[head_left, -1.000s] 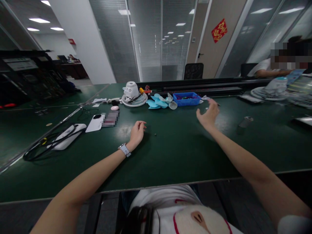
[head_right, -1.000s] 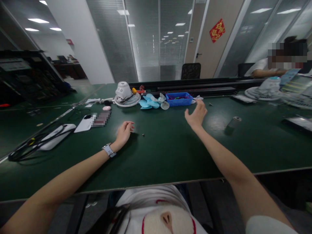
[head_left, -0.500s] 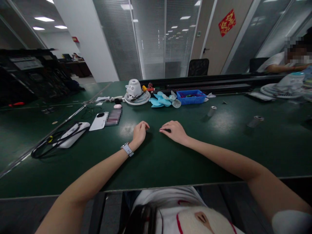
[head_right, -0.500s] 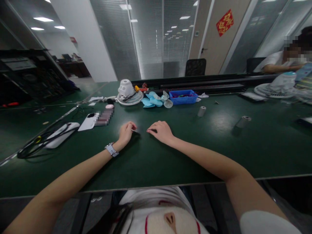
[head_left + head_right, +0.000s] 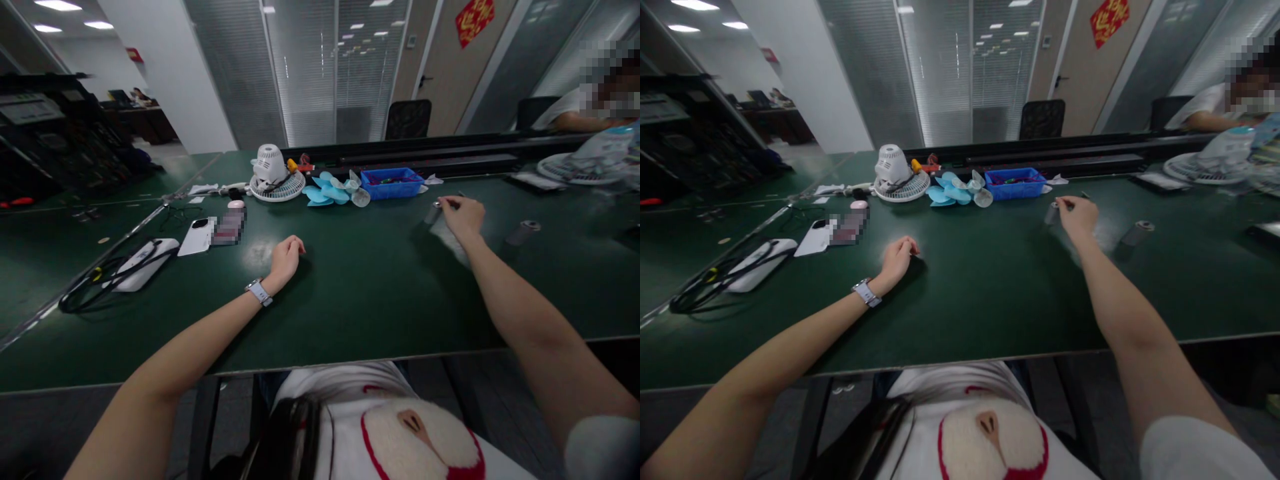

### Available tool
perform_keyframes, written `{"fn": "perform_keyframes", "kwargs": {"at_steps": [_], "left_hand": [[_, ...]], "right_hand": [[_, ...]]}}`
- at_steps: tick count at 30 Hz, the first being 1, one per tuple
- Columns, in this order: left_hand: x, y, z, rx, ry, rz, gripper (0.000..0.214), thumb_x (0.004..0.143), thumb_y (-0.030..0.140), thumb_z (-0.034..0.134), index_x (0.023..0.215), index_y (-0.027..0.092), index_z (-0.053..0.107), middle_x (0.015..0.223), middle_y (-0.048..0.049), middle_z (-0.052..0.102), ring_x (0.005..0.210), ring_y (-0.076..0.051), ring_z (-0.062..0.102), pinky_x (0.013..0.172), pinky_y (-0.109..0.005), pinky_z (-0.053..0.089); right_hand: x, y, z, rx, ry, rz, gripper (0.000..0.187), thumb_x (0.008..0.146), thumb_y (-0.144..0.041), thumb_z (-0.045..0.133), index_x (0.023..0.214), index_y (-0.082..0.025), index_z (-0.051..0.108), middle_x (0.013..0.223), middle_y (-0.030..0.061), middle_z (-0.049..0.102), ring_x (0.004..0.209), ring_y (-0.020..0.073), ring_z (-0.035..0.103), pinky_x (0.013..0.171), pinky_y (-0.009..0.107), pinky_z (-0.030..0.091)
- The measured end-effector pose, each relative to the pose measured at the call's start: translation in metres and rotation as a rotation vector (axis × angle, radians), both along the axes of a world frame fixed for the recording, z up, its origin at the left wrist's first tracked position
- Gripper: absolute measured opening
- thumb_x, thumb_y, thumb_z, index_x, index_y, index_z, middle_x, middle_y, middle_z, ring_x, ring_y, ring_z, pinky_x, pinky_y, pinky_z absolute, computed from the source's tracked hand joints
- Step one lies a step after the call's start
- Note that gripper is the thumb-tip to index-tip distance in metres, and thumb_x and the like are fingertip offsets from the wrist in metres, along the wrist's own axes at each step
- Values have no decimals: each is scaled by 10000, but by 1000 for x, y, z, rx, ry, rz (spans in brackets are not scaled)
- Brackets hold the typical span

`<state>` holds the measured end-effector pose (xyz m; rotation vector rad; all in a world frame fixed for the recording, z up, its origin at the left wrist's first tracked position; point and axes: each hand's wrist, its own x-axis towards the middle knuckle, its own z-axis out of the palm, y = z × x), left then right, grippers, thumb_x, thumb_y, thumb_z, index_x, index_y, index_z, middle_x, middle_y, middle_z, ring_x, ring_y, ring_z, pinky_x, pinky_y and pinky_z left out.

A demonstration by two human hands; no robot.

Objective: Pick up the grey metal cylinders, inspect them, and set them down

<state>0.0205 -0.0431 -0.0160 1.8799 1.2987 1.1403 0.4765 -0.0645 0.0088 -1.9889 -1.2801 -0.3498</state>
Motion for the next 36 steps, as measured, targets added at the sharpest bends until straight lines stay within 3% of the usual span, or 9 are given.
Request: {"fn": "perform_keyframes", "kwargs": {"at_steps": [10,16,23,28,36], "left_hand": [[2,-1,1,34,29,-10,252,792,255,361,646,203,560,671,-12,602,699,-165,574,692,-271,424],[2,0,0,25,33,-10,250,789,250,374,645,205,574,661,-10,605,683,-166,580,682,-270,431],[1,0,1,24,10,-4,229,773,253,385,622,205,550,646,-2,597,662,-163,563,664,-268,406],[0,-2,3,46,-20,102,248,759,245,370,552,209,502,598,-1,573,621,-160,524,604,-265,366],[-1,2,0,71,-127,249,222,742,211,371,531,219,440,514,19,466,562,-150,472,568,-261,340]], "right_hand": [[-8,4,2,-93,-29,-106,329,909,-339,519,1062,-165,753,959,166,722,878,282,640,791,393,441],[-5,10,-19,-59,78,-42,533,804,-468,665,1241,-164,650,1043,140,705,937,278,644,840,394,472],[10,25,-42,-84,194,-97,562,713,-457,743,1166,-142,641,951,114,708,879,264,663,821,385,504],[10,27,-43,-56,246,-75,541,706,-442,747,1146,-146,641,954,107,708,870,253,666,821,383,514],[7,24,-40,16,289,-167,453,693,-378,764,1068,-146,662,1014,132,703,941,274,659,868,400,502]]}}
